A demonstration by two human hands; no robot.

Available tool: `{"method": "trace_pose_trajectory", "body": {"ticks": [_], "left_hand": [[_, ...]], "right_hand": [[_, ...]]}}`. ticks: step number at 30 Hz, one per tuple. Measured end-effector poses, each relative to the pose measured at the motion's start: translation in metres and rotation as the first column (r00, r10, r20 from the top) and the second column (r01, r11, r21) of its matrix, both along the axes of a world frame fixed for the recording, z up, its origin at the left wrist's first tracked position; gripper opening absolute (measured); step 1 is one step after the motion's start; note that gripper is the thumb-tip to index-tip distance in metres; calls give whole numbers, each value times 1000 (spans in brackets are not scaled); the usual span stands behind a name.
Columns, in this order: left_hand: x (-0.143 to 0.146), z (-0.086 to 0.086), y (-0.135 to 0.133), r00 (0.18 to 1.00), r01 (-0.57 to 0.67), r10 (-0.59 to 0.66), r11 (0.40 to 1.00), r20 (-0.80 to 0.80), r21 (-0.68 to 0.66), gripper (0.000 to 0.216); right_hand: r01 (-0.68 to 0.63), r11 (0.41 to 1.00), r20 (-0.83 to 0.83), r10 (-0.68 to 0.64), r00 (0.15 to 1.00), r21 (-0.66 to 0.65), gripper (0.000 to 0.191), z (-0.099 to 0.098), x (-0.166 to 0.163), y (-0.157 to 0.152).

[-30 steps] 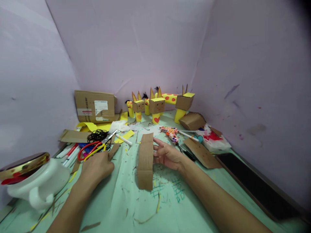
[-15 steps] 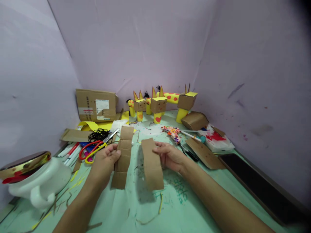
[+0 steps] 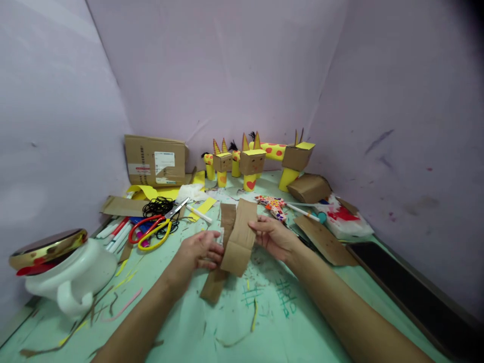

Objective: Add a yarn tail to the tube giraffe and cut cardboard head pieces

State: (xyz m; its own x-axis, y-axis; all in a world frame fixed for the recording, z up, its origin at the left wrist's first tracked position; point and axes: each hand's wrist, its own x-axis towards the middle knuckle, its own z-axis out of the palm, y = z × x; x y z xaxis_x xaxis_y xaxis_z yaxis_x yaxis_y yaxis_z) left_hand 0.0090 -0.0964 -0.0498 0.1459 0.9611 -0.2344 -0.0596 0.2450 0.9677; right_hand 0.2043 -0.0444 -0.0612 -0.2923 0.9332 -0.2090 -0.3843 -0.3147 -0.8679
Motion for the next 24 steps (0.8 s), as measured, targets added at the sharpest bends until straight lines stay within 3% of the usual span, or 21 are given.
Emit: {"method": "trace_pose_trajectory", "body": {"ticks": [2,4,8,13,16,18,21,23,24], "left_hand": [[2,-6,-2,975,163,-154,986,-163,42,49],[3,-12,-3,900,251,-192,962,-390,105,53],[1,-15,-2,664,204,-21,967,-747,154,53],[4,-10,-5,450,157,36,980,-892,119,47],[14,-10,-13,287,213,25,973,-958,89,57],[20,-11,-17,211,251,31,964,-977,85,51],[17,-10,-14,215,211,66,971,-974,112,40],[8,-4,-8,312,105,152,976,-938,193,39],[3,0,-5,405,33,206,970,-891,239,38]], "right_hand": [[10,1000,82,-11,997,3,18,-7,0,4],[-2,1000,167,-1,986,16,15,-12,1,8],[4,996,427,-41,903,88,17,-18,10,16],[11,948,694,-240,679,317,27,-19,13,12],[-9,896,749,-364,554,443,42,-15,10,5],[-41,871,760,-403,510,489,42,-13,8,2],[-49,838,730,-444,519,544,36,-12,4,1],[31,827,643,-460,612,561,32,-10,0,0],[93,833,573,-452,683,545,31,-9,-1,-1]]}}
